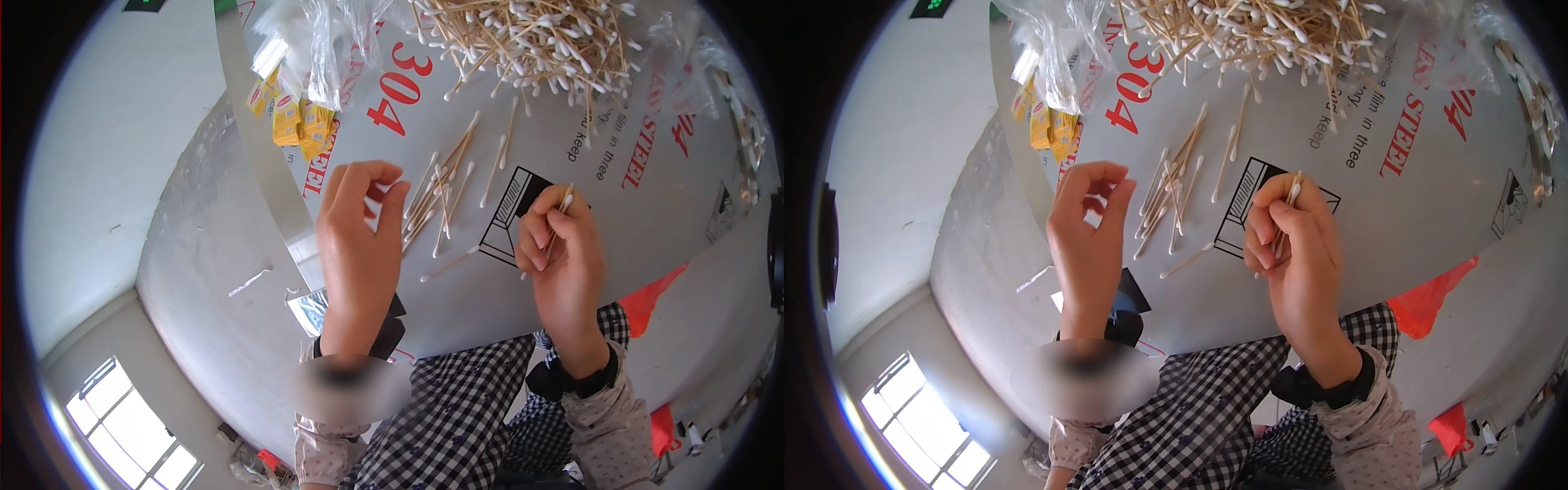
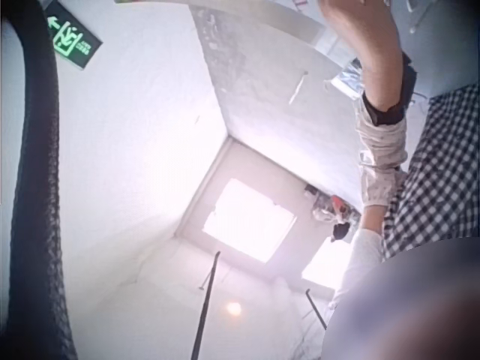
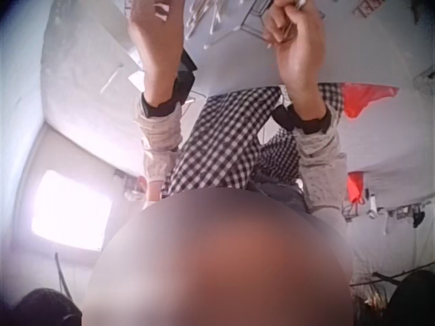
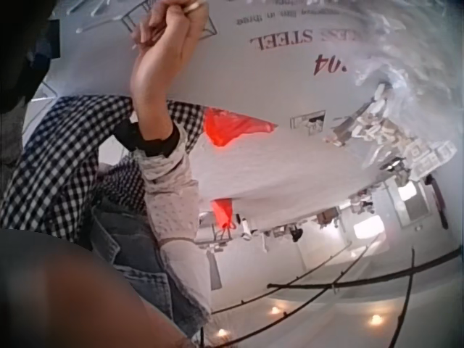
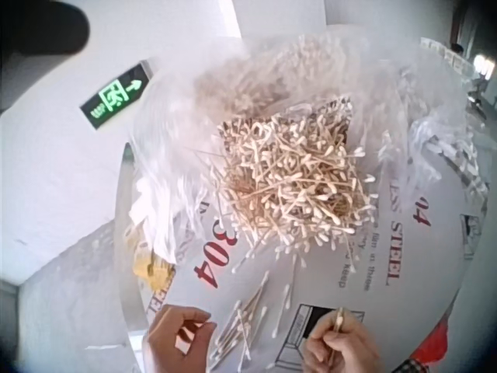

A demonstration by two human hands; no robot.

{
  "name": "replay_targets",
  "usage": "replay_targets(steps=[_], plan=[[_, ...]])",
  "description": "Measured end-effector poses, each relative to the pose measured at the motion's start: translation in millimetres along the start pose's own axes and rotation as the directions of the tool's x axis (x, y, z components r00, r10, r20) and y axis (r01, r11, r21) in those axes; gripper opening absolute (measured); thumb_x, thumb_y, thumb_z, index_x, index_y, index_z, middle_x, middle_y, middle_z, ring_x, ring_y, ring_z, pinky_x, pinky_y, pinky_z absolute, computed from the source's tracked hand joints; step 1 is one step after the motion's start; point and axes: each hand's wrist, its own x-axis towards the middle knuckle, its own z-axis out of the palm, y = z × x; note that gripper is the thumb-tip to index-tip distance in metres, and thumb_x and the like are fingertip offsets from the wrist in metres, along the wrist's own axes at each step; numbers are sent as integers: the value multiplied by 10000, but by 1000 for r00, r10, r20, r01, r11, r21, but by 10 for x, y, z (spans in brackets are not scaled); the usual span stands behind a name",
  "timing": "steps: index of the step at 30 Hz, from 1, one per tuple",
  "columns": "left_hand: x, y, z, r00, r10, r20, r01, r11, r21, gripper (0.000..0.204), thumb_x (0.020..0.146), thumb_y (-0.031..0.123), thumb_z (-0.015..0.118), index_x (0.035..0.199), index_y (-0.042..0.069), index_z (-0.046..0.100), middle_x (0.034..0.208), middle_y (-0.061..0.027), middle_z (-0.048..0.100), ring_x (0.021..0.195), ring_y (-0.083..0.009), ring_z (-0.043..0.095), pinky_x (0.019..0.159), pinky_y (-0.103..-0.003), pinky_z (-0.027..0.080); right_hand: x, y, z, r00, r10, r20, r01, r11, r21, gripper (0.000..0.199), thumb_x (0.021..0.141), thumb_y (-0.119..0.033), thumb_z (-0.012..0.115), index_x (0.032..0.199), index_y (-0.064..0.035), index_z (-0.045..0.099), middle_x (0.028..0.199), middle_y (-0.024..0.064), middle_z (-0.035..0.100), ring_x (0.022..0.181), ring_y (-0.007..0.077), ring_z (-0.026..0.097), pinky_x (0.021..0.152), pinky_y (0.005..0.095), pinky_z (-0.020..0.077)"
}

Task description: Sorting and arranging cotton swabs on a workbench for packaging.

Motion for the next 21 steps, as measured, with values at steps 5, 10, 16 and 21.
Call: replay_targets(steps=[5, 10, 16, 21], plan=[[-58, -48, -41, 997, 8, 71, -11, 999, 42, 99, 781, 3, 664, 858, 4, 601, 826, -90, 571, 716, -193, 572, 640, -300, 457, -15, 28, 25, 998, 54, 19, -54, 998, -25, 129, 910, -90, 393, 921, -51, 516, 666, -31, 394, 522, 47, 305, 483, 220, 262], [-33, -26, 73, 990, -26, 140, 22, 999, 30, 102, 762, 35, 694, 826, -1, 623, 792, -49, 544, 719, -143, 526, 633, -258, 414, -13, 49, 55, 996, 87, 38, -84, 994, -67, 134, 921, -83, 393, 929, -49, 522, 667, -42, 392, 527, 30, 296, 482, 204, 247], [-69, -92, 112, 988, 112, 108, -133, 968, 215, 111, 738, 26, 676, 781, 25, 573, 767, -66, 535, 686, -196, 557, 590, -311, 457, -15, 72, 97, 994, 101, 42, -97, 992, -83, 135, 924, -78, 389, 938, -46, 520, 668, -42, 397, 523, 25, 292, 479, 201, 242], [-91, -80, 223, 967, 238, 90, -250, 831, 496, 168, 695, 29, 663, 739, 57, 503, 733, -69, 499, 661, -216, 556, 535, -333, 459, -3, 116, 105, 994, 107, 36, -103, 990, -92, 139, 925, -73, 380, 939, -43, 515, 668, -41, 399, 517, 23, 290, 477, 200, 239]])
